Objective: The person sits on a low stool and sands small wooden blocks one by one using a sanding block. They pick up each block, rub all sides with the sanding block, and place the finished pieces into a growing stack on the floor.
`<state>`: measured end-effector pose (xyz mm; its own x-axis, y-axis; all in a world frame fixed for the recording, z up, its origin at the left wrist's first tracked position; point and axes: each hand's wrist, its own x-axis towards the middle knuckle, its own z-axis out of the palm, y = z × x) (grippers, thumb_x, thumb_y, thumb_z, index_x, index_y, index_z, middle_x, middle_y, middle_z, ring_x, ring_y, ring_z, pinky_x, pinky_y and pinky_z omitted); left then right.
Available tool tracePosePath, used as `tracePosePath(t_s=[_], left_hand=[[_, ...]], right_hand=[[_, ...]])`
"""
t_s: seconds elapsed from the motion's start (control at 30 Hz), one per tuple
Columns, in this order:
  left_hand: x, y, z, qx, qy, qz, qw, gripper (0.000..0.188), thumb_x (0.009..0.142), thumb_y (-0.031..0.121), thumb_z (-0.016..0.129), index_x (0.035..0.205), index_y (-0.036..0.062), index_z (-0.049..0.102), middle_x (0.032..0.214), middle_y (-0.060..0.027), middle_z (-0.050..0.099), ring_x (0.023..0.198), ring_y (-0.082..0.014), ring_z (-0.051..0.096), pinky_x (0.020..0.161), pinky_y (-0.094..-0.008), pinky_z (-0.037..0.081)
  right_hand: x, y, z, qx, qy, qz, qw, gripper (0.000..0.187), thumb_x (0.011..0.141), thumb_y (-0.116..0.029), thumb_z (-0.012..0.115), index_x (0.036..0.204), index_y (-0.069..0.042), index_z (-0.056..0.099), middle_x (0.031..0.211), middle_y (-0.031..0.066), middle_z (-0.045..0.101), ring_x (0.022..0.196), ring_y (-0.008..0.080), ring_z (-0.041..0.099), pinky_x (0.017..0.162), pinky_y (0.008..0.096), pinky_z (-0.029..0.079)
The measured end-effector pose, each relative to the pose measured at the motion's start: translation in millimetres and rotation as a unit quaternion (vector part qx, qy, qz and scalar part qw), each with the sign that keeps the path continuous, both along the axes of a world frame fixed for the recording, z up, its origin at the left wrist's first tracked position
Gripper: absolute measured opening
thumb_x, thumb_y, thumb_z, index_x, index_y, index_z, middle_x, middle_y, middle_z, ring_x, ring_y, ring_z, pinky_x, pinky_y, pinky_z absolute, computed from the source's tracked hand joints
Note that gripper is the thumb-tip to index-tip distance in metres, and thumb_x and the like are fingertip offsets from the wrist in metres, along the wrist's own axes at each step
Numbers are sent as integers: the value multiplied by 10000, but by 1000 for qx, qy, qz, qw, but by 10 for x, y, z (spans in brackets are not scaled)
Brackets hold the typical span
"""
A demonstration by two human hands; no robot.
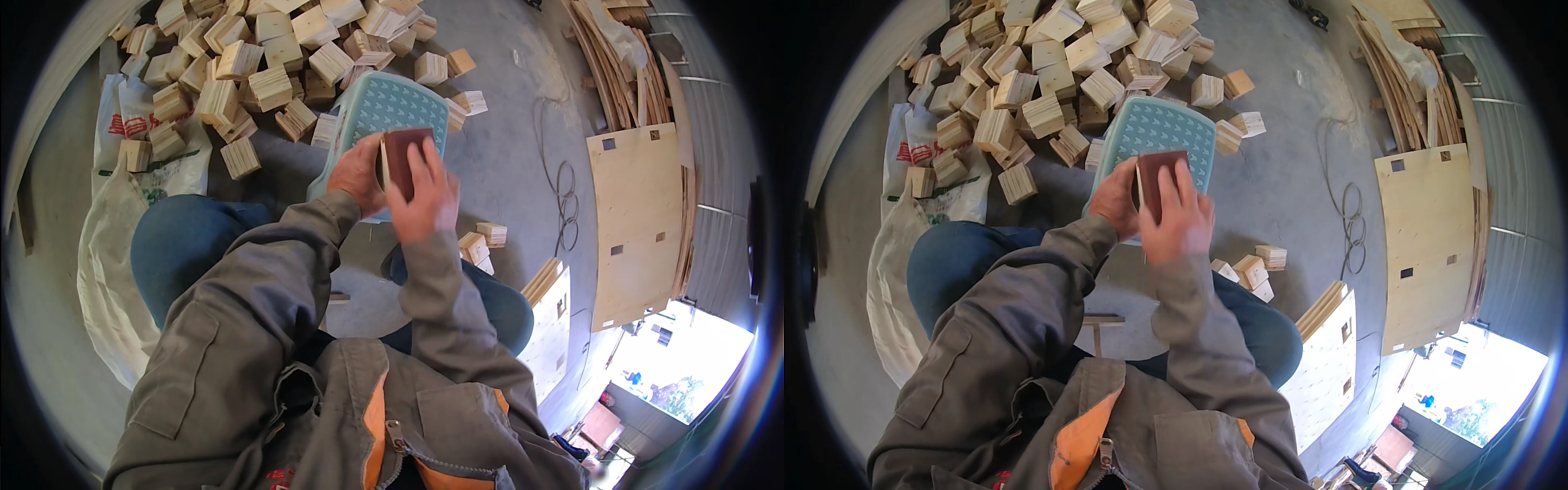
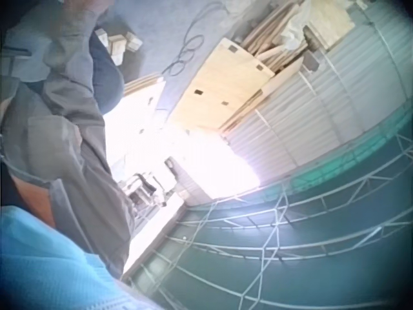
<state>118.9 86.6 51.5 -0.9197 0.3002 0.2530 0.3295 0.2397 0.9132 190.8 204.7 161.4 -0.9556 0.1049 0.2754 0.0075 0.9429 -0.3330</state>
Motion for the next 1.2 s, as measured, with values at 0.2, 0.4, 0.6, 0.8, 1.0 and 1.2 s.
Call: tracePosePath(t_s=[0.2, 0.4, 0.6, 0.8, 1.0, 1.2], left_hand=[[26, -58, 191, -23, -19, -18, 999, 1032, 634, 271, 993, 1488, 116, 434, 1394, -180, 619, 1248, -440, 626, 1060, -509, 524], [20, -33, 150, -27, -8, -17, 999, 1055, 635, 298, 990, 1504, 103, 426, 1401, -188, 616, 1243, -439, 630, 1055, -509, 529], [13, 1, 72, -30, 4, 0, 1000, 1045, 651, 338, 981, 1504, 77, 437, 1387, -212, 620, 1239, -446, 635, 1070, -504, 523], [20, -16, 121, -35, 11, 2, 999, 1060, 640, 347, 988, 1504, 71, 439, 1380, -218, 623, 1231, -451, 637, 1076, -504, 521], [33, -22, 81, -41, -7, -7, 999, 1094, 625, 331, 996, 1524, 99, 417, 1406, -196, 607, 1252, -446, 624, 1082, -504, 518], [38, -17, 191, -39, -6, 0, 999, 1062, 610, 241, 1012, 1495, 101, 441, 1329, -194, 639, 1211, -433, 651, 1029, -495, 547]], right_hand=[[-998, 138, 36, 13, -80, -79, 994, 701, 853, -304, 810, 1519, -178, 632, 1653, 35, 515, 1317, 392, 575, 1149, 484, 471], [-628, 212, -72, 24, -21, -44, 999, 717, 849, -306, 814, 1523, -155, 623, 1659, 88, 506, 1291, 415, 576, 1132, 504, 469], [467, 87, -18, 3, 10, -14, 1000, 757, 800, -223, 858, 1507, -92, 620, 1650, 168, 500, 1269, 430, 577, 1106, 521, 467], [677, 58, -57, 4, 43, -9, 999, 761, 796, -198, 863, 1504, -73, 613, 1636, 198, 506, 1230, 424, 595, 1086, 523, 465], [-33, 279, -96, 31, 25, -38, 998, 715, 828, -251, 832, 1496, -100, 629, 1632, 154, 522, 1266, 410, 608, 1096, 507, 471], [-871, 439, -46, 35, -56, -101, 993, 713, 856, -319, 804, 1517, -122, 623, 1648, 121, 515, 1321, 398, 597, 1143, 472, 457]])
